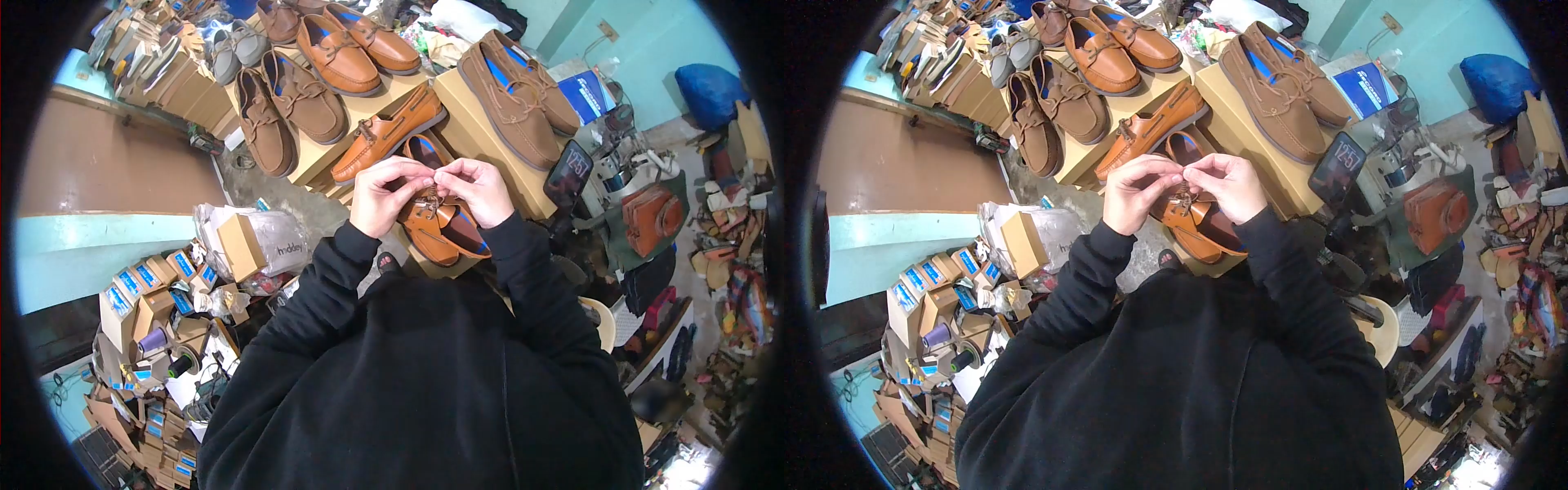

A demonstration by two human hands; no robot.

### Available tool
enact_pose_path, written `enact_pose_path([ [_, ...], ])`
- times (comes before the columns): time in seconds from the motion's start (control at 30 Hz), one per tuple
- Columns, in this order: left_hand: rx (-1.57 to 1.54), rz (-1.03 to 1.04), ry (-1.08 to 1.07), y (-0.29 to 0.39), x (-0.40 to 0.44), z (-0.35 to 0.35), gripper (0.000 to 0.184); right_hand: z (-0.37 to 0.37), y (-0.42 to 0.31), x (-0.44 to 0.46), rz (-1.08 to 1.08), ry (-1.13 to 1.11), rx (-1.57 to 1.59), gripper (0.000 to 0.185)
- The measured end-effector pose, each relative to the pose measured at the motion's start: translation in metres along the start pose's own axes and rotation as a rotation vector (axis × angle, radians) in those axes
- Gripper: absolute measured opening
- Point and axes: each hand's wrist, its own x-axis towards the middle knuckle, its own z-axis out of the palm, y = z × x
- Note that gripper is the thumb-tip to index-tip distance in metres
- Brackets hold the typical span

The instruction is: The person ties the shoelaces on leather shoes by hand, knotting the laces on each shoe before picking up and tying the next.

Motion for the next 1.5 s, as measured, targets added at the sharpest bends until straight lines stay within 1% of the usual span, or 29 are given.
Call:
enact_pose_path([
  [0.07, 0.011, 0.013, 0.004, 0.000, 0.000, 0.000, 0.013, -0.002, 0.003, 0.000, 0.009, -0.005, 0.058, 0.010],
  [0.17, 0.025, 0.055, 0.008, -0.007, -0.002, 0.001, 0.014, -0.003, 0.006, 0.003, -0.007, -0.014, 0.046, 0.008],
  [0.23, 0.049, 0.103, -0.003, -0.013, -0.002, -0.001, 0.014, 0.000, 0.007, 0.003, -0.056, 0.017, 0.023, 0.014],
  [0.33, -0.164, -0.138, 0.024, -0.017, -0.004, 0.003, 0.017, 0.004, 0.003, 0.002, -0.109, 0.073, 0.026, 0.027],
  [0.47, -0.193, -0.125, 0.054, -0.010, -0.005, 0.008, 0.019, 0.006, -0.003, -0.001, -0.153, 0.082, 0.037, 0.041],
  [0.57, -0.171, -0.111, 0.060, -0.010, -0.005, 0.009, 0.020, 0.009, -0.010, -0.005, -0.116, 0.083, 0.051, 0.041],
  [0.67, -0.115, -0.079, 0.065, -0.005, -0.005, 0.010, 0.020, 0.006, -0.011, -0.004, -0.144, 0.075, -0.052, 0.044],
  [0.73, -0.116, -0.064, 0.077, -0.004, -0.005, 0.012, 0.021, 0.005, -0.013, -0.004, -0.141, 0.072, -0.060, 0.044],
  [0.97, 0.044, 0.010, 0.106, -0.003, -0.005, 0.014, 0.021, 0.012, -0.022, -0.006, -0.186, 0.079, -0.147, 0.047],
  [1.13, 0.144, 0.050, 0.110, 0.002, -0.005, 0.015, 0.021, 0.006, -0.024, -0.002, -0.144, 0.045, -0.146, 0.047],
  [1.23, 0.141, 0.078, 0.111, -0.001, -0.004, 0.016, 0.021, 0.004, -0.024, -0.002, -0.144, 0.017, -0.135, 0.047],
  [1.37, 0.152, 0.043, 0.112, 0.002, -0.006, 0.016, 0.019, 0.003, -0.026, -0.002, -0.183, -0.019, -0.209, 0.046],
  [1.5, 0.126, -0.007, 0.115, -0.003, -0.008, 0.018, 0.016, 0.000, -0.016, 0.002, -0.148, -0.078, -0.117, 0.045],
])
